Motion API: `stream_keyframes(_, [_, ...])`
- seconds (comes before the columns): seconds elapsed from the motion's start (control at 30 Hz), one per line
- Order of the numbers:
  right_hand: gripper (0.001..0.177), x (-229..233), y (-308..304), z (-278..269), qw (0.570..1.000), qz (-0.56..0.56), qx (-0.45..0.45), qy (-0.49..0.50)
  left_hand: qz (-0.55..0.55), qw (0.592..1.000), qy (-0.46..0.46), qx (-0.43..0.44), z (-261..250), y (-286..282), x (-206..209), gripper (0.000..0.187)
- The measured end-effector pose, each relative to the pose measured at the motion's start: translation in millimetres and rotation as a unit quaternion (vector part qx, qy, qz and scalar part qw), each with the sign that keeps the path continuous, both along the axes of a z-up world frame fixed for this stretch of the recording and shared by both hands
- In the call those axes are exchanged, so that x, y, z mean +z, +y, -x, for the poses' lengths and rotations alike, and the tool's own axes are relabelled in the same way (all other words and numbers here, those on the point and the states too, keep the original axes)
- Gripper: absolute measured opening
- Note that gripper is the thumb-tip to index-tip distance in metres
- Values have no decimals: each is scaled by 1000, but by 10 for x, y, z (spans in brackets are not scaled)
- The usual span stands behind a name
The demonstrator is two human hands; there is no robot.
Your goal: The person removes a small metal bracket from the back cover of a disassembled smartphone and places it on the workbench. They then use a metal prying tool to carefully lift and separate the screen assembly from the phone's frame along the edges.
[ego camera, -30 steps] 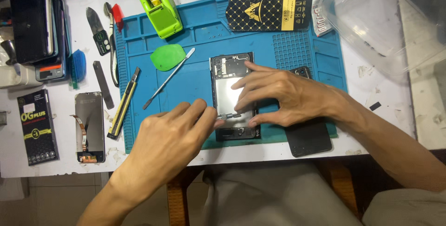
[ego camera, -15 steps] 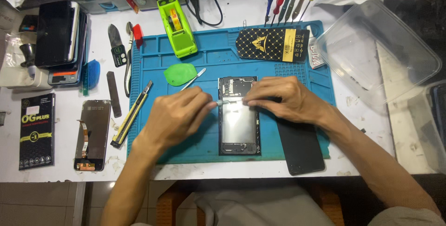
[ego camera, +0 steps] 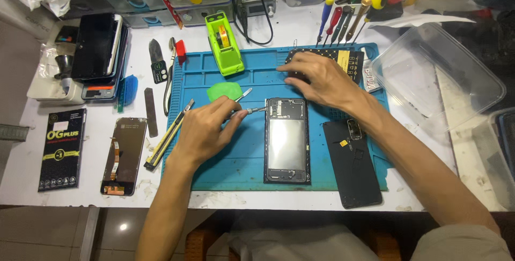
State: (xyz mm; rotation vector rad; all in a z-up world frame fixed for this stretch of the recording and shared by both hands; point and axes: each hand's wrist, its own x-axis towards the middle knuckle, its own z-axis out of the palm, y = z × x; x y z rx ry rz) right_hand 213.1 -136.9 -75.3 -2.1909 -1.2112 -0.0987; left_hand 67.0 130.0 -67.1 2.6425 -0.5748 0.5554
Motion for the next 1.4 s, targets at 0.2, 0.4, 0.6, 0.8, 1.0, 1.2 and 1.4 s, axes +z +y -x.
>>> stream_keyframes(0.2, [52,139,-463,636,990,-14,70,118,58,978,140,-147,247,-382,470,19])
stream_keyframes(0.4, [96,-150,-582,786,985,12,174,18,-93,963,106,-228,457,-673,313,34])
stream_keyframes(0.6, [91,-237,-594,778,984,-11,178,19,-122,958,136,-221,472,-710,372,33])
stream_keyframes(0.8, [90,-260,-597,774,983,-33,181,13,-143,952,141,-230,486,-753,438,29])
stream_keyframes(1.0, [85,-263,-613,779,983,-30,178,21,-169,946,128,-246,471,-793,521,22])
stream_keyframes(1.2, [88,-273,-621,776,983,-32,182,25,-191,943,114,-249,478,-802,534,13])
stream_keyframes(1.4, [84,-265,-621,781,983,-35,178,21,-245,938,60,-239,539,-948,623,24])
